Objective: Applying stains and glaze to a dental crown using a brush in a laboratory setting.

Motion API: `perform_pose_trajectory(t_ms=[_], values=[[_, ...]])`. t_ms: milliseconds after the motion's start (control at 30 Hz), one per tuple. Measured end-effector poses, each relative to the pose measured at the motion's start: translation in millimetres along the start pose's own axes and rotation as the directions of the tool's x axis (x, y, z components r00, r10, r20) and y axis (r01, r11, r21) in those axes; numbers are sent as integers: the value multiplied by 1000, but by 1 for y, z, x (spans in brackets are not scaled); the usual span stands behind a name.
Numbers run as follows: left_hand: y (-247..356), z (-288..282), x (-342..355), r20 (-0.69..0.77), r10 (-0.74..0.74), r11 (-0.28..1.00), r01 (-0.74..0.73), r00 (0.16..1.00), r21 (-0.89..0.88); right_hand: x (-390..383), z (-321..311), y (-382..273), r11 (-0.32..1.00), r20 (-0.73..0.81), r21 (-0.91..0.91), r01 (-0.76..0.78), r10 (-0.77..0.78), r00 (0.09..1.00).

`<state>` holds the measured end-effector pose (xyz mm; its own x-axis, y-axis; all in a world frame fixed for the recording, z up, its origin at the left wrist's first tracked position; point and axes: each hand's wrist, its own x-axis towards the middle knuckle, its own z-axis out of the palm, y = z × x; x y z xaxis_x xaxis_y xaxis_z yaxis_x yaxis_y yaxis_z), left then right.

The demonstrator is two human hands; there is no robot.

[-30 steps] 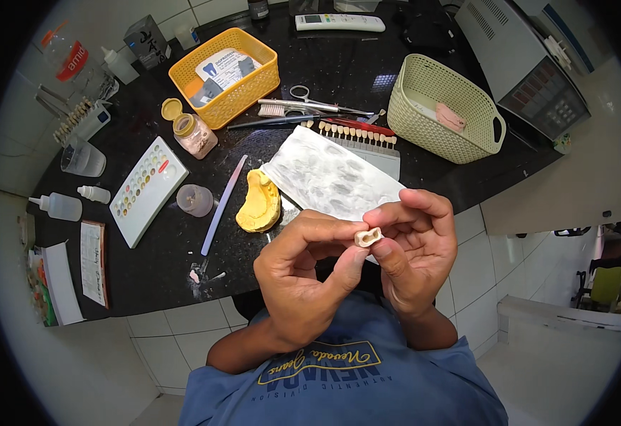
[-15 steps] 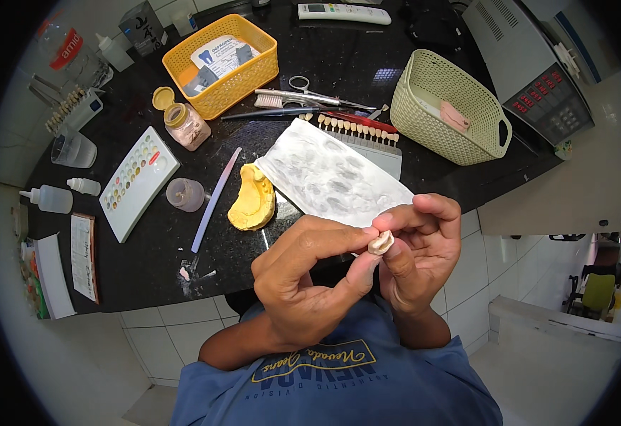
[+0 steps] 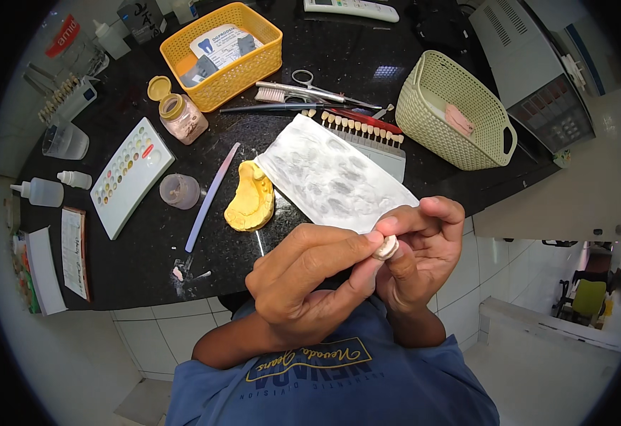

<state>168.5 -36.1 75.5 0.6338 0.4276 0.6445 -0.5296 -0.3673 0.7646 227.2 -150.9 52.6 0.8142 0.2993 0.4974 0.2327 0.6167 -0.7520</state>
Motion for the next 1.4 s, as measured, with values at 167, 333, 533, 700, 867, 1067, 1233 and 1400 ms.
perform_pose_trajectory(t_ms=[167, 333, 533, 700, 867, 1067, 1233, 1400], values=[[0, -2, 0, 11, -29, 1000, 29, 1000, -1, 0, -1, 2, 998, 8, -50, 25, -25, 1000], [1, -5, -4, 16, -101, 995, 101, 995, -7, -3, 1, 2, 995, -12, -97, 35, -37, 999], [-6, -8, -11, 13, -181, 976, 181, 983, -117, -6, -3, 3, 985, 49, -169, 22, -14, 999], [-6, -16, -20, -18, -356, 868, 323, 934, -378, 25, 2, -4, 970, 37, -240, 47, -39, 999], [1, -31, -34, 23, -520, 706, 445, 854, -550, 110, -5, 19, 359, 480, -847, 392, 200, 854], [8, -52, -46, 111, -674, 575, 612, 730, -543, 145, 3, 66, 19, 679, -700, 714, 329, 657], [9, -62, -46, 165, -727, 497, 677, 667, -543, 147, 12, 48, 89, 606, -789, 609, 282, 744], [13, -65, -42, 164, -753, 502, 717, 638, -483, 122, -3, 2, 557, 400, -786, 269, 127, 908]])
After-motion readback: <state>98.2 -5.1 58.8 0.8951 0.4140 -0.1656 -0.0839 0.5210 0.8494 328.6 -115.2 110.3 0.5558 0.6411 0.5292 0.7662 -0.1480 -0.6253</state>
